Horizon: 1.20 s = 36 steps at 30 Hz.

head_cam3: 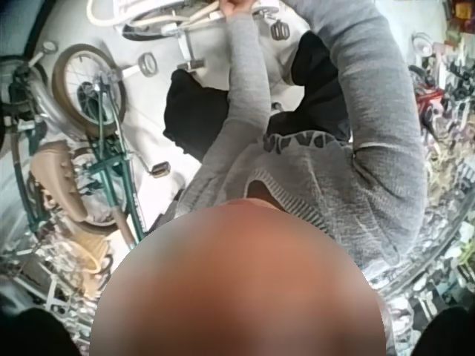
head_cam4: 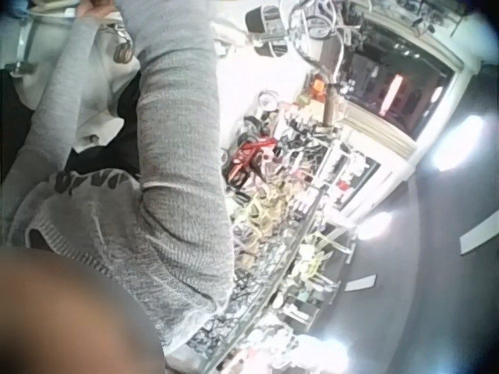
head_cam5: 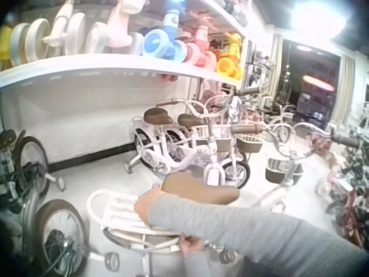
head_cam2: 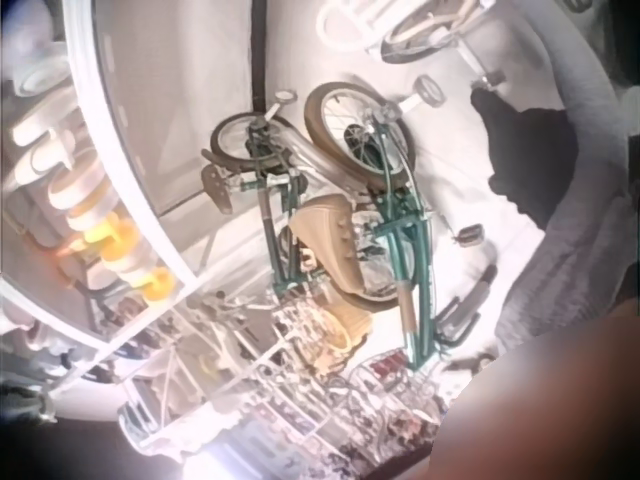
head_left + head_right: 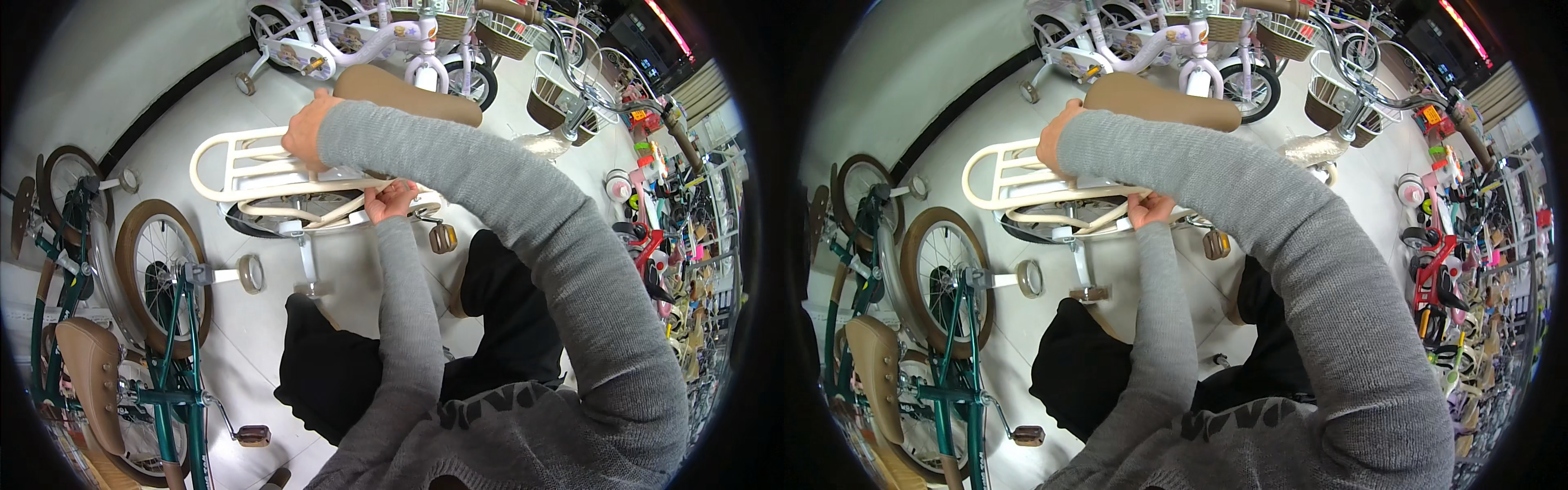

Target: The person assembles a white bicycle by tightening handlebar screws with a screwdriver, adjusting the seat post, and wiping the front basket with a purple cloth. The person works on the handlebars, seat, and basket in sequence.

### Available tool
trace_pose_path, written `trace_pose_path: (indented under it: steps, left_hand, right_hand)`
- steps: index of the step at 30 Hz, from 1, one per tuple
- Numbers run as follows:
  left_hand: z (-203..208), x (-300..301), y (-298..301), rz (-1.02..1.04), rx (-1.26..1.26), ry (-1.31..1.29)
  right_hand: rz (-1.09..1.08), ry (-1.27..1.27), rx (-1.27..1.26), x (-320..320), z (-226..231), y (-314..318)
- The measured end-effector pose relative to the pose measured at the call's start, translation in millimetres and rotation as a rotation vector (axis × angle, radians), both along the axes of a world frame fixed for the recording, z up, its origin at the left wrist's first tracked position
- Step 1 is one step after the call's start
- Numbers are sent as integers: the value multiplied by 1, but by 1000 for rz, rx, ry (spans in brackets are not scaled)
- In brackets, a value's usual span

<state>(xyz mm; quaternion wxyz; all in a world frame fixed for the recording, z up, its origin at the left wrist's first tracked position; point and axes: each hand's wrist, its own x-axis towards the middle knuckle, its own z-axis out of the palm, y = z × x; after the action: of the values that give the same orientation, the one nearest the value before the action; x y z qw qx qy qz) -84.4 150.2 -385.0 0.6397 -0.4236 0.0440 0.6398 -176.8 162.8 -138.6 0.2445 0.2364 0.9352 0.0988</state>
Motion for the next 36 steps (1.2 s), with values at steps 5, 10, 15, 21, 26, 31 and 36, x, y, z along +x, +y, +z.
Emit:
trace_pose_path:
  steps: [5,10,15,21,26,31,36]
  left_hand:
    - [-3,0,0,-41,36,46]
    - [-18,-5,6,-48,18,-33]
    - [-6,-6,2,-20,76,-1]
    - [29,-6,-12,-28,-81,96]
    - [25,-7,-9,22,-81,49]
    - [12,-6,-6,20,2,54]
    - [8,-4,-3,18,-49,111]
  right_hand:
    - [-5,-63,11,0,-1,0]
    - [36,-15,14,1,-3,1]
    - [-20,-29,8,1,0,0]
    - [7,-42,-1,1,2,-1]
    - [-19,-30,-28,-1,0,0]
    - [0,-50,3,1,1,-1]
    - [8,67,-90,2,-1,-1]
